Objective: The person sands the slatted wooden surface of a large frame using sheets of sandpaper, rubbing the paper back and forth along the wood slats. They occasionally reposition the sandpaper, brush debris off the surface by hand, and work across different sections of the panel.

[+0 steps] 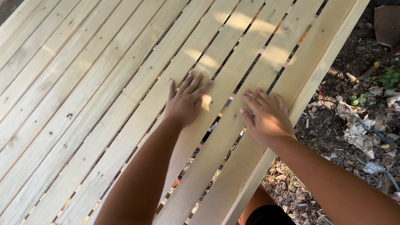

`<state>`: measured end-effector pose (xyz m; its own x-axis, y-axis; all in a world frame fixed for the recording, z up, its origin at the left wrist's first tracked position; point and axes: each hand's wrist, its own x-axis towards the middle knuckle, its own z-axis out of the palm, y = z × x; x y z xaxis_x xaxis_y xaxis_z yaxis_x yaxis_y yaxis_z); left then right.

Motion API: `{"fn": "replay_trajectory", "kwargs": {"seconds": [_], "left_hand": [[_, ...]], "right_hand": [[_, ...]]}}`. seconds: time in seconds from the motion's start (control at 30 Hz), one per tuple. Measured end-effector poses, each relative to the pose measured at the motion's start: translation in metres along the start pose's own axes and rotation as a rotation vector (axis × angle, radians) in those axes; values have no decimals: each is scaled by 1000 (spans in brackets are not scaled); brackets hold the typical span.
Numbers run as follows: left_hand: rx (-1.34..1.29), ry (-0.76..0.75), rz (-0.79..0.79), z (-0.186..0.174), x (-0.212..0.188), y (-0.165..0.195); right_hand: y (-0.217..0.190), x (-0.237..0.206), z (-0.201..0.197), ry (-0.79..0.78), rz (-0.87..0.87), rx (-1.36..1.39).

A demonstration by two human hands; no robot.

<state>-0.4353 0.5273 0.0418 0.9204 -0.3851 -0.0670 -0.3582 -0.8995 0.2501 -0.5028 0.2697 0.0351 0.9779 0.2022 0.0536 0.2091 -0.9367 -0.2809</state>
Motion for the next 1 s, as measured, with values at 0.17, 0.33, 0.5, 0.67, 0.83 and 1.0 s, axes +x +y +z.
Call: {"fn": "replay_trajectory", "kwargs": {"seconds": [0.17, 0.33, 0.5, 0.67, 0.83, 1.0], "left_hand": [[25, -12, -59, 19, -162, -60], [80, 69, -110, 37, -354, -114], [324, 256, -142, 81, -412, -93], [97, -23, -49, 48, -300, -51], [-39, -16, 131, 22, -115, 3], [-31, 43, 88, 9, 9, 55]], "right_hand": [[3, 1, 1, 17, -24, 4], [4, 4, 2, 12, -38, 2], [5, 6, 4, -7, -36, -18], [6, 6, 4, -3, -41, -32], [6, 5, 2, 2, -49, -11], [7, 4, 1, 8, -38, 13]]}}
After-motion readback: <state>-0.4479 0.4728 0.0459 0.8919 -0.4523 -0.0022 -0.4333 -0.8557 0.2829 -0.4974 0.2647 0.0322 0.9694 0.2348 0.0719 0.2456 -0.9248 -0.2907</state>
